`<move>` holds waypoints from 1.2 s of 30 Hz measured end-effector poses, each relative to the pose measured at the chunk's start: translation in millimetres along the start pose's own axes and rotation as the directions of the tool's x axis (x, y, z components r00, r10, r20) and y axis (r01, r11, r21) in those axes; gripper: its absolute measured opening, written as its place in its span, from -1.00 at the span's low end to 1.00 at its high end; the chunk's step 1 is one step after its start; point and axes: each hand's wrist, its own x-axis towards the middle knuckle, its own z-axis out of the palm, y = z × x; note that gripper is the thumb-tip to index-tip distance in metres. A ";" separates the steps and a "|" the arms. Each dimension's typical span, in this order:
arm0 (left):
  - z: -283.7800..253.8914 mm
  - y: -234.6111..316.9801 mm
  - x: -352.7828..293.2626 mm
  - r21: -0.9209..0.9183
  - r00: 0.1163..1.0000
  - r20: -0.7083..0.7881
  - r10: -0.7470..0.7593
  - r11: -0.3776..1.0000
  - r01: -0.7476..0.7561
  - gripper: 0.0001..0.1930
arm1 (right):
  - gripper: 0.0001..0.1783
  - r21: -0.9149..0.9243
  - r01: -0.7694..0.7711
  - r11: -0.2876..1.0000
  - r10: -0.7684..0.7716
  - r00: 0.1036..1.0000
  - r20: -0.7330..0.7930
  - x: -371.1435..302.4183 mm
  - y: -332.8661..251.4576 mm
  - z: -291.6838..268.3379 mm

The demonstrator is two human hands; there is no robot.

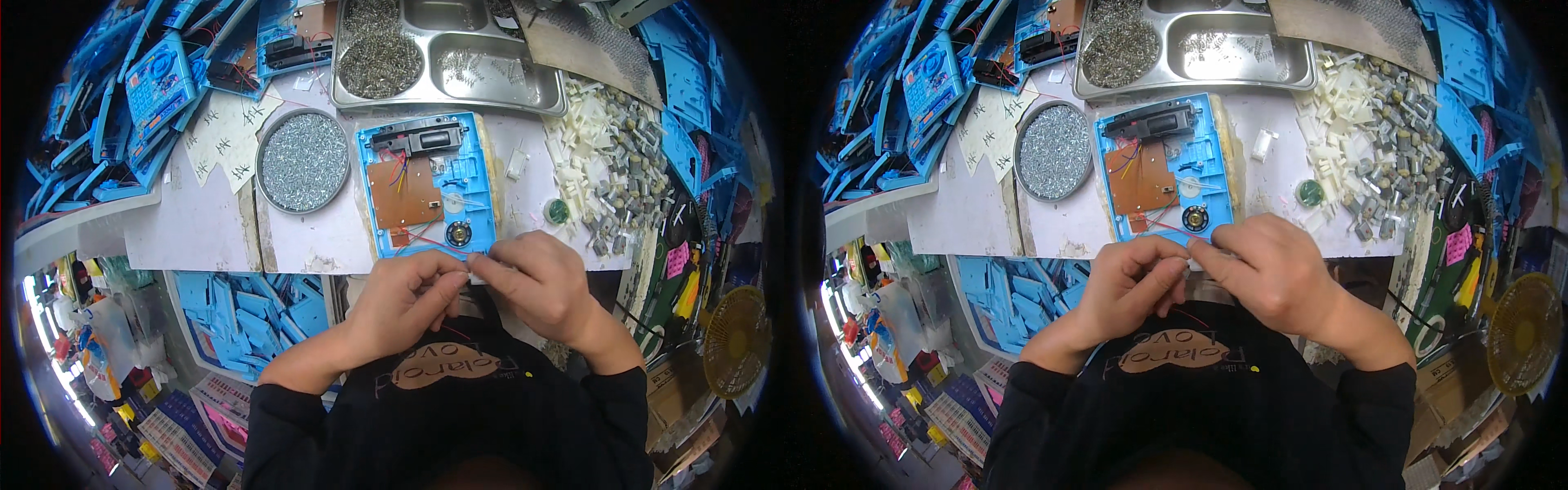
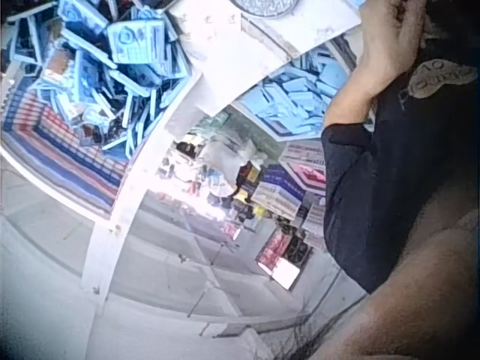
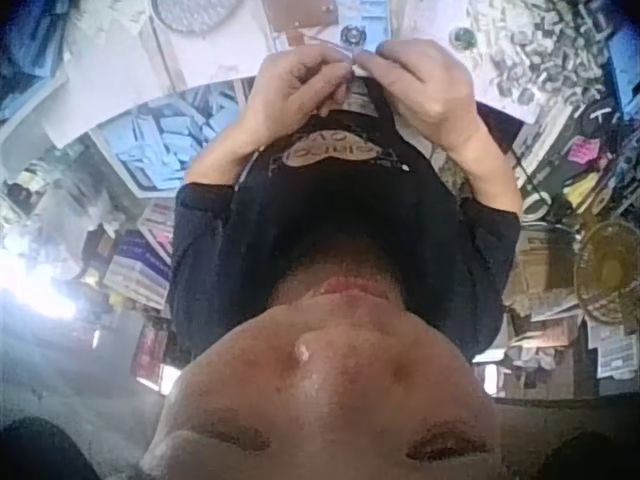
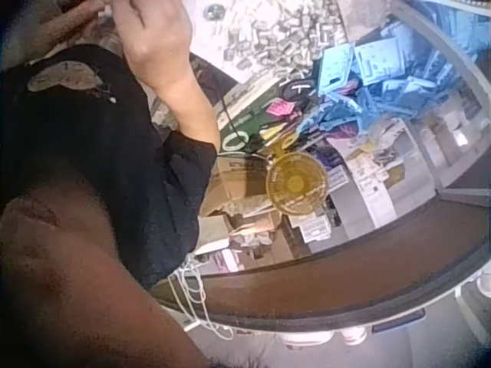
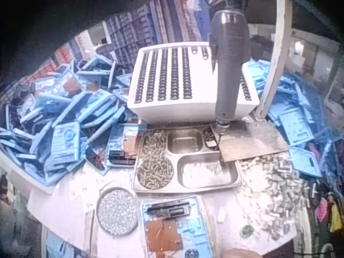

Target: Assemble internal components into a blue plastic casing, including soldering and screw fastening.

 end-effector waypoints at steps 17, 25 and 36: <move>-18.9 8.9 81.8 0.887 0.757 0.350 0.551 0.065 -0.458 -0.90 | -0.52 0.941 0.132 -0.312 0.464 0.885 0.030 -31.1 19.7 29.7; -11.8 11.0 83.3 0.930 0.840 0.258 0.477 0.113 -0.350 -0.88 | -0.39 0.988 -0.147 0.045 0.586 0.805 0.093 -57.6 40.6 -7.9; -41.6 -25.9 57.4 0.714 0.601 -0.210 0.771 0.541 -0.444 -0.86 | -0.69 0.085 -0.173 0.981 0.178 0.983 -0.053 9.1 53.8 -4.6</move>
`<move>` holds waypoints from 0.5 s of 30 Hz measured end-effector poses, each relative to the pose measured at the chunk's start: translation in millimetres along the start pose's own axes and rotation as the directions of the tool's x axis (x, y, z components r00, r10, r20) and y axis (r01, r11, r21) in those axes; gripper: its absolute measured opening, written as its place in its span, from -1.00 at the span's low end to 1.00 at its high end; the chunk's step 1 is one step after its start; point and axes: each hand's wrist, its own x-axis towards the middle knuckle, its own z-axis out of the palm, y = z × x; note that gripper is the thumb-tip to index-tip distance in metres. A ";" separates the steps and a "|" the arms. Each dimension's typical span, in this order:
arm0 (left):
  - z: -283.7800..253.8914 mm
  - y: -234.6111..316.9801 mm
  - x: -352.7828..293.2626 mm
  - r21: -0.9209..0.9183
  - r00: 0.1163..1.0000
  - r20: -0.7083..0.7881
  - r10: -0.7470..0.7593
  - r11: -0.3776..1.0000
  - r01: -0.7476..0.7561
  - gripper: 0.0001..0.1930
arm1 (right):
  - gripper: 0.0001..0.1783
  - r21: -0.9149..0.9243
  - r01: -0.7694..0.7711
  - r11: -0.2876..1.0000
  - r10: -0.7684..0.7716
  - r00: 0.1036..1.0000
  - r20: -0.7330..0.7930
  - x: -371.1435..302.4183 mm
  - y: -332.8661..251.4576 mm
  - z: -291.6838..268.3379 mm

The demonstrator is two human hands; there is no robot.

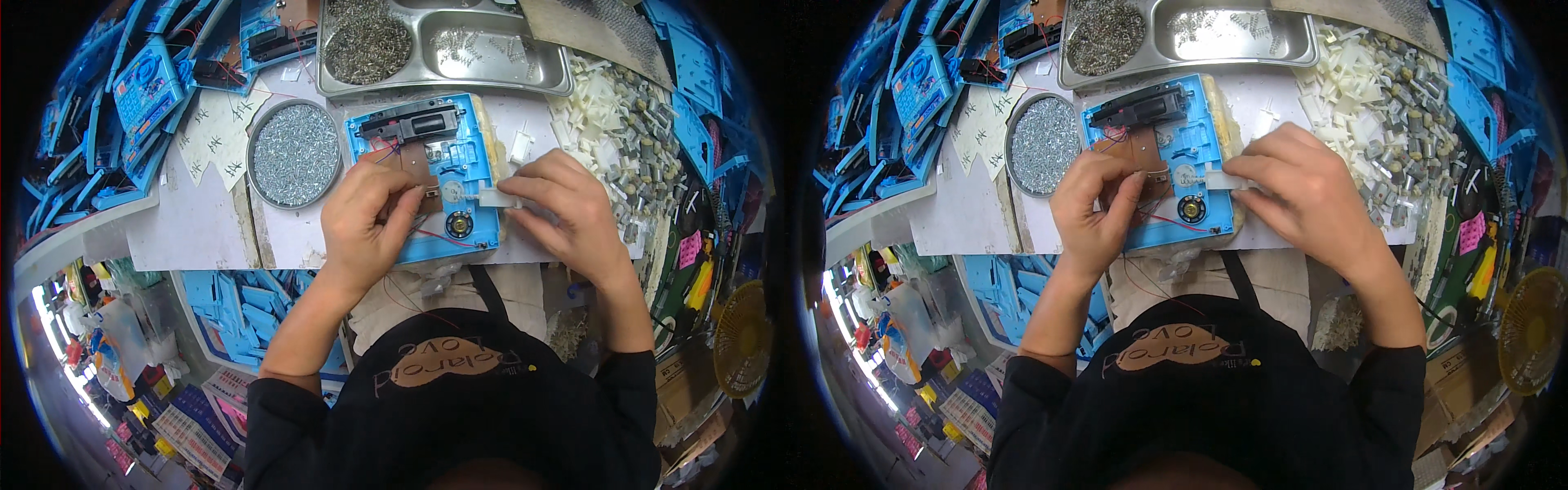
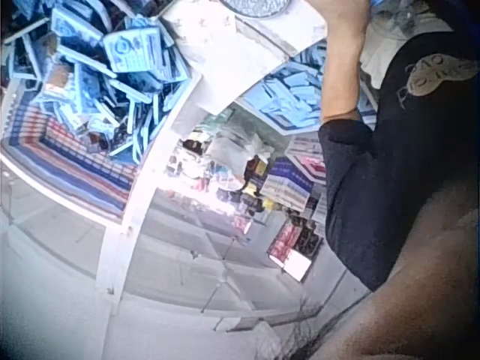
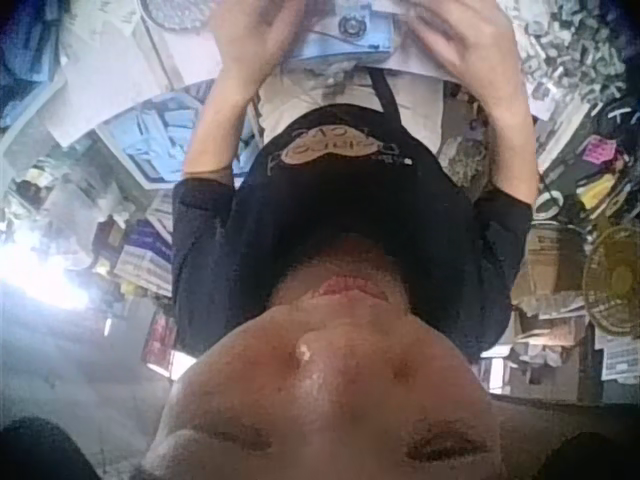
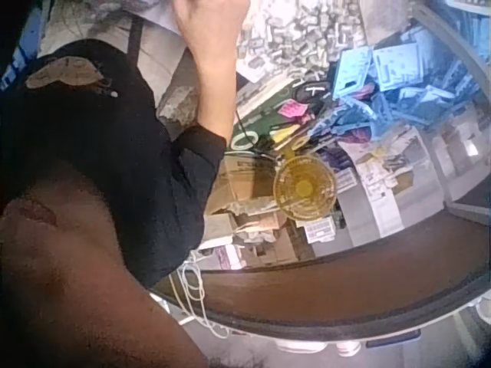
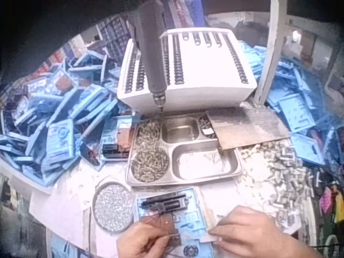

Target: Assemble internal components into a blue plastic casing, including soldering and screw fastening.

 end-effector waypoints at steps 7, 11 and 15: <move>6.7 0.2 0.8 -0.005 0.999 -0.051 -0.007 1.000 0.007 -0.86 | -0.64 -0.271 0.170 0.948 -0.129 0.979 0.160 33.6 -29.9 3.9; 8.1 -0.3 -1.6 -0.026 0.998 -0.061 -0.022 0.999 0.021 -0.86 | -0.63 -0.129 0.258 0.957 -0.238 0.959 0.152 38.6 -9.2 10.9; 8.1 -1.0 0.1 -0.021 0.999 -0.049 0.005 1.000 -0.006 -0.86 | -0.64 0.118 0.215 0.969 -0.220 0.975 0.036 22.9 29.2 22.2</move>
